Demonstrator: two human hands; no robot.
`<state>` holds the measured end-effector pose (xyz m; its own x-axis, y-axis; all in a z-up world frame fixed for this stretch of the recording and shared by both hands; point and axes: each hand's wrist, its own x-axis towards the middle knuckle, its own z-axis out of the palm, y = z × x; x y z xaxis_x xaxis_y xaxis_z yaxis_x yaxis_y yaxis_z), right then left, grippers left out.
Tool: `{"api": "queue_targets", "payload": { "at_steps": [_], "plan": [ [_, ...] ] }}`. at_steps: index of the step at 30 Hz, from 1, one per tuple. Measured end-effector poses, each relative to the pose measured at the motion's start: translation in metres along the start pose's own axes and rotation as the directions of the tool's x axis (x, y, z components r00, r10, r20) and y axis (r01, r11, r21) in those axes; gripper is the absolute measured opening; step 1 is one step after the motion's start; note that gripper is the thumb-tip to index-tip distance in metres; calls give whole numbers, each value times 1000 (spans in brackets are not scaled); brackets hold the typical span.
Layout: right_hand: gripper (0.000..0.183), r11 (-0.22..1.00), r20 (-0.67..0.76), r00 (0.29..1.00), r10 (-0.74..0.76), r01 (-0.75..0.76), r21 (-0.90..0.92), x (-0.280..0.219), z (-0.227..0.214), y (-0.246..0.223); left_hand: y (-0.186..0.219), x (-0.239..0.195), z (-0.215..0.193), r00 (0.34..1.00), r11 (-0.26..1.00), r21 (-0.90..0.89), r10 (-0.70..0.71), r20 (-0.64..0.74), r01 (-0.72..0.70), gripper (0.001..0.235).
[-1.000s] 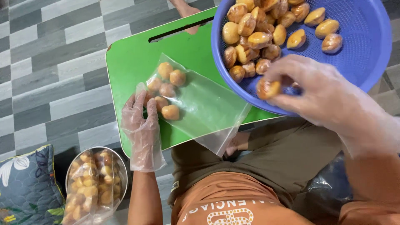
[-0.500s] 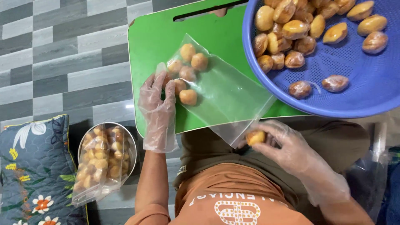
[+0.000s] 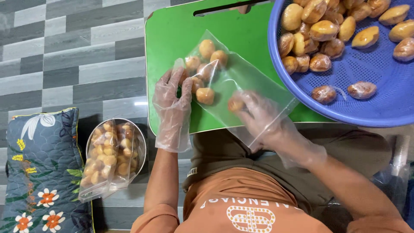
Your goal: Packaging small food items from a basket into a plastic bag
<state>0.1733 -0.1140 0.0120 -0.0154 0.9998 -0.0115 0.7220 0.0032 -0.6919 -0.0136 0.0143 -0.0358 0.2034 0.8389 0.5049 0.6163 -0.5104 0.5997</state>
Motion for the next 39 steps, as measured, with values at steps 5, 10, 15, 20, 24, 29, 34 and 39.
{"api": "queue_targets", "payload": {
  "at_steps": [5, 10, 15, 20, 24, 29, 34, 39],
  "plan": [
    [38, 924, -368, 927, 69, 80, 373, 46, 36, 16, -12, -2, 5, 1000, 1000, 17, 15, -3, -15, 33],
    [42, 959, -417, 909, -17, 132, 249, 53, 37, 19, -5, 1, 0, 996, 995, 54, 87, -23, -85, 31],
    [39, 974, -380, 925, -29, 112, 198, 52, 30, 12, -1, 1, 2, 997, 999, 8, 51, -54, -51, 30],
    [26, 938, -416, 908, 38, 111, 329, 51, 31, 5, -5, -1, 2, 998, 999, 12, 51, -24, -50, 28],
    [25, 947, -411, 912, 18, 115, 299, 52, 33, 10, -9, -1, 4, 999, 999, 28, 38, -21, -38, 29],
    [21, 957, -442, 897, 1, 127, 260, 49, 38, 19, -8, -2, 5, 1000, 1000, 3, 4, -18, -4, 29],
    [19, 926, -440, 898, 19, 150, 346, 46, 17, -5, -3, -2, 3, 1000, 1000, 4, 16, -26, -16, 29],
    [20, 924, -404, 915, 11, 146, 355, 44, 20, 3, 3, -2, 1, 1000, 1000, -5, -12, -21, 12, 29]
  ]
}}
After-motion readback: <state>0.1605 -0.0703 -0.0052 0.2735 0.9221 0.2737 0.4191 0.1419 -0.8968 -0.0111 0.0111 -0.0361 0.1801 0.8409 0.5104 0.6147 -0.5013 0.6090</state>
